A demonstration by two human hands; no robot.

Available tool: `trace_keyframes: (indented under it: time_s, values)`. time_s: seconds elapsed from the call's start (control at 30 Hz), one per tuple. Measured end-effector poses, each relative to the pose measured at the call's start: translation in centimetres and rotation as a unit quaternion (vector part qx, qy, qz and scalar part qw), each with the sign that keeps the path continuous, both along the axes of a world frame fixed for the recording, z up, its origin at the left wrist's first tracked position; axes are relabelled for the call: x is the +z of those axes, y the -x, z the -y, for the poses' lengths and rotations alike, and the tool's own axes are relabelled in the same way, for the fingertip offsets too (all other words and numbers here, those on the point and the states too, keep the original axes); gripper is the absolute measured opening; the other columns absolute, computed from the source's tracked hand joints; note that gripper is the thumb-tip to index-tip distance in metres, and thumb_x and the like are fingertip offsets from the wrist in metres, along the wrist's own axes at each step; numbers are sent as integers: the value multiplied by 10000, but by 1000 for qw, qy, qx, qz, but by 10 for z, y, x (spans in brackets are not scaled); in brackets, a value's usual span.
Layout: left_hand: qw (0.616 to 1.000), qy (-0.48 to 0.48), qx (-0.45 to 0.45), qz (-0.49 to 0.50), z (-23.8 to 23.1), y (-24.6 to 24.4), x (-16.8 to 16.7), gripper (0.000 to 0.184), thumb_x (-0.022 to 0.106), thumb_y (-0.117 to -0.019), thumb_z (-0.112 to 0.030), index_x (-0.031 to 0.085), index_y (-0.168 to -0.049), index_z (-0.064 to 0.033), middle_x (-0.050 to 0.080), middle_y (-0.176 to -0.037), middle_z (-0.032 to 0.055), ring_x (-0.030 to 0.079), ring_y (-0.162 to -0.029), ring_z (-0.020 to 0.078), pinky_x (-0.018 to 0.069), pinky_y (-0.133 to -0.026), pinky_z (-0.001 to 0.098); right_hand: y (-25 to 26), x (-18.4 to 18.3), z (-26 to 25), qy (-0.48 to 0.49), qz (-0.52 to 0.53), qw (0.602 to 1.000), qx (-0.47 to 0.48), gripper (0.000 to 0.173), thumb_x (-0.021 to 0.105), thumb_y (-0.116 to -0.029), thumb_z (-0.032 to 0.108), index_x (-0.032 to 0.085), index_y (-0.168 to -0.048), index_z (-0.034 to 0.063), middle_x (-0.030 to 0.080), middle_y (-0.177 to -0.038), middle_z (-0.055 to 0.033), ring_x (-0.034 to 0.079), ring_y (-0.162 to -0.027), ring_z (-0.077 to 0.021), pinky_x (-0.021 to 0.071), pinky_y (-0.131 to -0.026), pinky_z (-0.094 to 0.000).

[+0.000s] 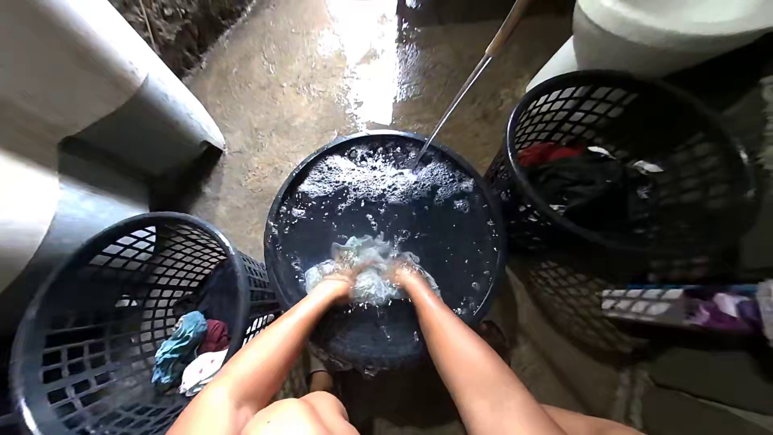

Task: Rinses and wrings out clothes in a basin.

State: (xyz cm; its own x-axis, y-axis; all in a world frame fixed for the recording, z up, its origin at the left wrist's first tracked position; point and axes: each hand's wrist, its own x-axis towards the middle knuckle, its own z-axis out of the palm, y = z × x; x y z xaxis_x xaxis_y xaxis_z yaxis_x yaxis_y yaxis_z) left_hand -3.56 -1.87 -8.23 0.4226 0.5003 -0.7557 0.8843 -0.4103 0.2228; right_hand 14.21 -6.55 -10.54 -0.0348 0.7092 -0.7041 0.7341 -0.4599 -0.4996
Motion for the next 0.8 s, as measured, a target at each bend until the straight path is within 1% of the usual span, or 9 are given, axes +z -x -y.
trace_keyframes:
  time_s: [0.07,0.13,0.23,0.3,0.37,0.57,0.67,0.73,0.8]
  values:
    - [997,35,-10,65,-11,6,16,655,752,-937,-253,488,-1477,7,513,-1451,309,465,-1379,481,361,-1121,666,-2,25,-14,6,-32,999,17,468,529,-1062,285,587,-1366,-65,544,-1445,-288,491,-1386,-418,365,-1145,-609]
    - [975,38,50,213,-12,10,24,752,812,-877,-354,512,-1450,28,567,-1415,257,518,-1362,371,382,-1159,565,-2,54,-27,-51,-146,985,-74,377,531,-1066,235,638,-1254,-73,643,-1244,-269,618,-1169,-362,478,-1026,-541]
    - [911,56,183,365,-1,4,37,1113,939,-696,-313,304,-1579,-77,575,-1428,135,565,-1320,183,464,-1141,408,2,123,-27,-197,-376,883,-202,259,487,-1066,200,648,-1095,-1,645,-886,-95,625,-780,-166,557,-733,-389]
    - [886,20,205,415,1,-3,38,1023,969,-620,-239,440,-1469,-26,666,-1277,109,640,-1190,152,521,-1065,385,2,178,-20,-286,-486,799,-208,197,461,-1051,120,645,-1031,53,653,-793,7,630,-693,-69,576,-659,-294]
    - [873,-15,217,437,1,-7,36,937,973,-595,-209,524,-1390,4,698,-1203,106,663,-1136,155,539,-1034,396,0,220,-7,-381,-560,711,-188,217,425,-1031,48,639,-1036,87,679,-829,61,650,-736,-19,589,-702,-245]
    - [895,-88,255,354,0,-28,30,1307,984,-599,-310,200,-1641,-224,517,-1502,146,564,-1318,282,471,-1103,526,-21,268,13,-540,-654,478,-227,223,433,-996,45,642,-1061,87,715,-989,-20,702,-964,-125,604,-889,-354]
    - [908,-87,227,342,-13,-17,27,857,869,-776,-143,455,-1524,-83,592,-1392,224,611,-1241,359,486,-1057,570,-37,255,11,-556,-617,499,-248,237,411,-1031,68,636,-1085,119,721,-981,15,705,-941,-97,608,-865,-325]
    - [908,-60,223,350,-25,-1,35,467,801,-840,-128,659,-1269,-12,681,-1187,193,665,-1094,313,530,-976,544,-49,234,9,-545,-515,593,-294,228,401,-1073,68,613,-1132,129,728,-970,70,706,-896,-29,616,-829,-250]
    - [884,-17,248,396,-32,17,55,234,744,-903,-138,691,-1085,-1,702,-967,129,681,-877,210,578,-832,446,-65,200,2,-452,-429,727,-288,267,373,-1101,124,551,-1298,97,678,-1046,61,663,-911,2,589,-838,-222]
